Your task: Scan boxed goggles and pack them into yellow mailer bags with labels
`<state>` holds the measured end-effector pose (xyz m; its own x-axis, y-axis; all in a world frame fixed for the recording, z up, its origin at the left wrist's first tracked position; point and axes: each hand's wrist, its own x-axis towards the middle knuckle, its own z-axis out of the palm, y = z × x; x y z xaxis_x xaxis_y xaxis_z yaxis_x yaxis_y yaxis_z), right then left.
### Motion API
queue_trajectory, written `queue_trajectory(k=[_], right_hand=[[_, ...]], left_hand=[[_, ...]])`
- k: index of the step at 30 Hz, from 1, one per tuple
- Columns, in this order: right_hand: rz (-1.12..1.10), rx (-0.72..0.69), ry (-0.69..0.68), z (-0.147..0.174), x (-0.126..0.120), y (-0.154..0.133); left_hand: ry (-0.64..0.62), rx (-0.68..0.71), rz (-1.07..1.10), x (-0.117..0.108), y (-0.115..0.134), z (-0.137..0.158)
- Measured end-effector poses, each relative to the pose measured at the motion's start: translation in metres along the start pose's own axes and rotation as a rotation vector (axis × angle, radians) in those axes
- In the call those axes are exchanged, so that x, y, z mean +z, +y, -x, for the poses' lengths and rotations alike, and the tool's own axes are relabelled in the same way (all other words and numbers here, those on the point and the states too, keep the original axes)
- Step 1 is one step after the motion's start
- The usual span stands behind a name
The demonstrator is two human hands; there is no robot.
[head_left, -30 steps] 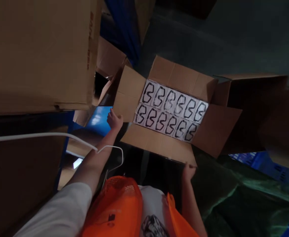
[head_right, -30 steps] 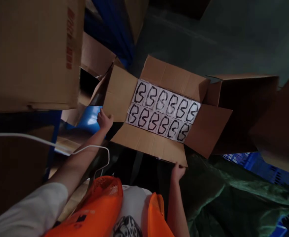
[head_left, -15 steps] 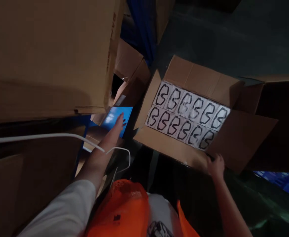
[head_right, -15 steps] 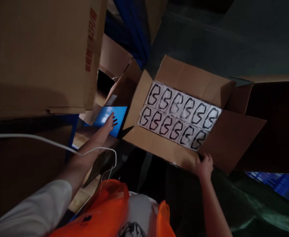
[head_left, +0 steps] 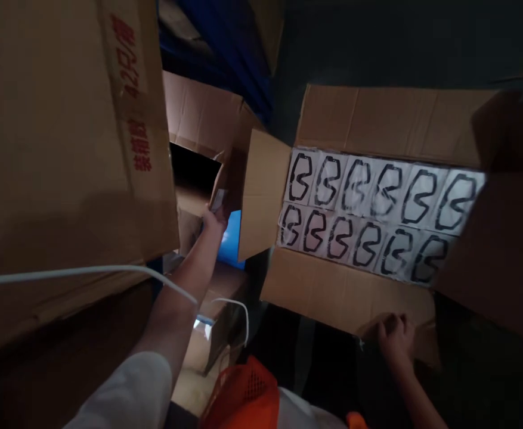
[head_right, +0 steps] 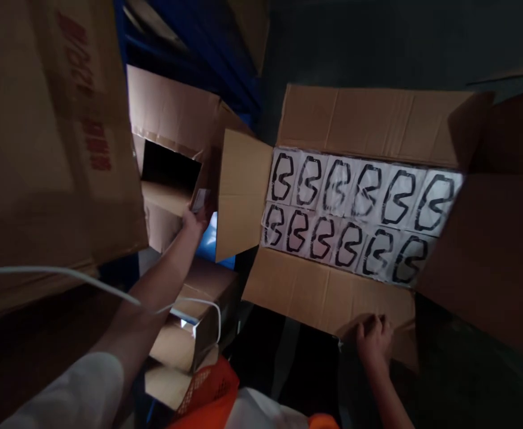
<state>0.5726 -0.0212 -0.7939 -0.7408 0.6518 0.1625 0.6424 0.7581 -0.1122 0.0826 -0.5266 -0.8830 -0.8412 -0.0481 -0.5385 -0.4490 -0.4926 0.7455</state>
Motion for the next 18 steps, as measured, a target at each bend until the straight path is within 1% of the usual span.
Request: queue_trajectory(k=[2,4,7,9,11,13,16,18], right_hand=[[-0.005,0.001,-0.005,0.006,0.005,0.002],[-0.011,0.014,-0.007,0.009,0.007,0.001],[0.009,0.051,-0.050,0.008,0.006,0.000],[0.014,0.055,-0.073,0.007,0.005,-0.001],[0.007,0.034,-0.082,0.008,0.003,0.000],[0.000,0.015,-0.092,0.009,0.000,0.001],[-0.004,-0.011,-0.136,0.001,-0.015,0.000],[-0.022,-0.027,-0.112,-0.015,-0.034,-0.001]], left_hand=[[-0.054,0.005,-0.043,0.015,0.017,-0.011],[-0.068,0.011,-0.095,0.036,0.033,-0.022],[-0.002,0.063,-0.128,0.064,0.049,-0.034],[0.033,0.072,-0.092,0.075,0.055,-0.034],[0.026,0.052,-0.050,0.080,0.056,-0.029],[-0.002,0.049,-0.027,0.079,0.055,-0.021],[-0.120,0.068,-0.003,0.072,0.050,-0.005],[-0.201,0.058,-0.002,0.062,0.043,0.011]])
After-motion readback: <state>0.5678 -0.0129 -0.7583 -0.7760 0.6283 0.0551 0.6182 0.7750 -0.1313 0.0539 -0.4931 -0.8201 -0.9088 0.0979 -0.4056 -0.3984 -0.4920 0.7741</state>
